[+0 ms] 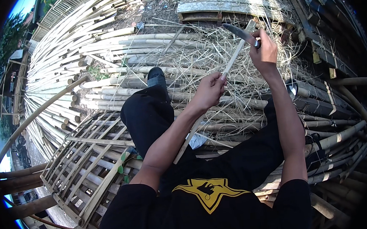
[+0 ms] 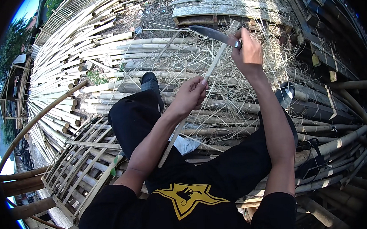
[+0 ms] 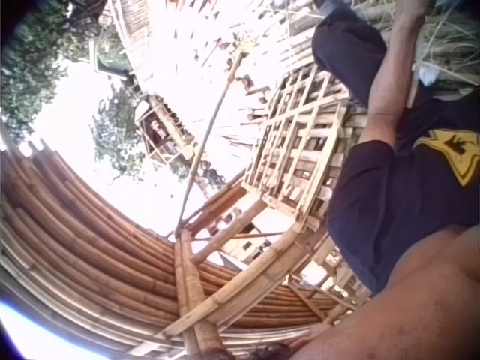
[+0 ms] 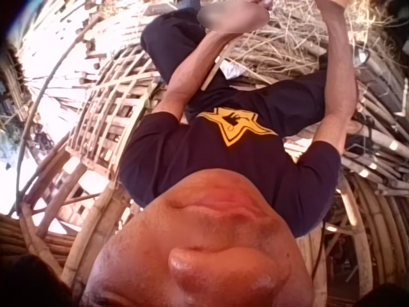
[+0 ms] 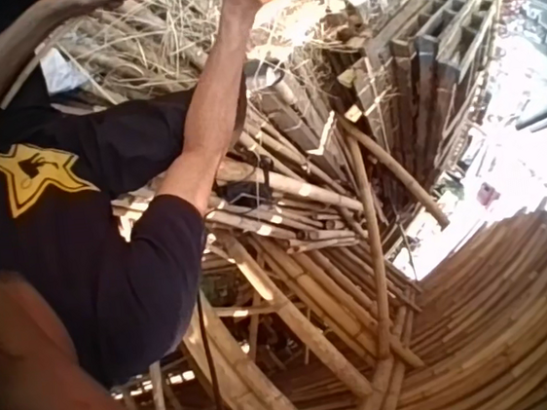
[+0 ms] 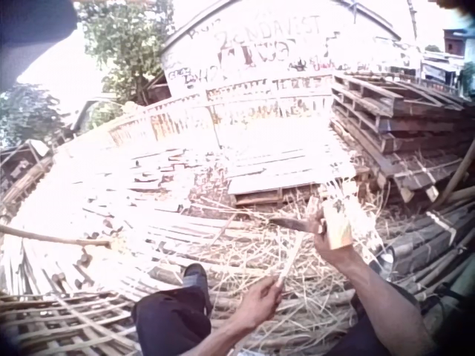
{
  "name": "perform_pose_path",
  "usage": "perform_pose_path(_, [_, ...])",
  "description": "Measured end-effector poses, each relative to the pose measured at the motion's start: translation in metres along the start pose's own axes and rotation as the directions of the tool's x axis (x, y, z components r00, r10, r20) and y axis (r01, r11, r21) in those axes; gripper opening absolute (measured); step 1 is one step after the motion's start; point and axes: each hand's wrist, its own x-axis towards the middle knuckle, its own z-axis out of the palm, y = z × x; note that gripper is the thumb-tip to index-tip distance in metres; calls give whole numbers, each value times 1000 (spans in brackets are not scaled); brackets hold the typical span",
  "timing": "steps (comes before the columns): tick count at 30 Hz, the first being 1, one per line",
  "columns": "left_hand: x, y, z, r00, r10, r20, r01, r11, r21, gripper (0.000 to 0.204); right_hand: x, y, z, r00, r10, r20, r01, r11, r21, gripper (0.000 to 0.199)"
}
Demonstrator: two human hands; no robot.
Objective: The person shaves a strip of bamboo using a knife, sliding the blade repeatedly along the surface of the strip while holding it across their lap.
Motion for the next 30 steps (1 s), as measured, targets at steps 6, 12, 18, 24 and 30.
perform_pose_path(6, [-4,6,4,999,-38,33,43,984,-174,24,0,-5,13,922,386,-34,-364,893,266,13])
perform_pose_path(12, [2,1,6,997,-21,69,40,957,-287,24,-6,-6,26,371,761,533,-610,-233,757,17])
perform_pose_path(18, [-5,8,3,989,62,136,6,892,-452,22,-2,-12,32,709,699,87,-560,484,672,23])
perform_pose_path(24, [-13,16,2,981,51,187,51,862,-504,21,11,-16,9,931,313,-186,-288,946,151,26])
perform_pose_path(30, [-15,25,-25,990,117,82,-51,822,-567,20,24,61,-19,647,751,-129,-503,548,668,24])
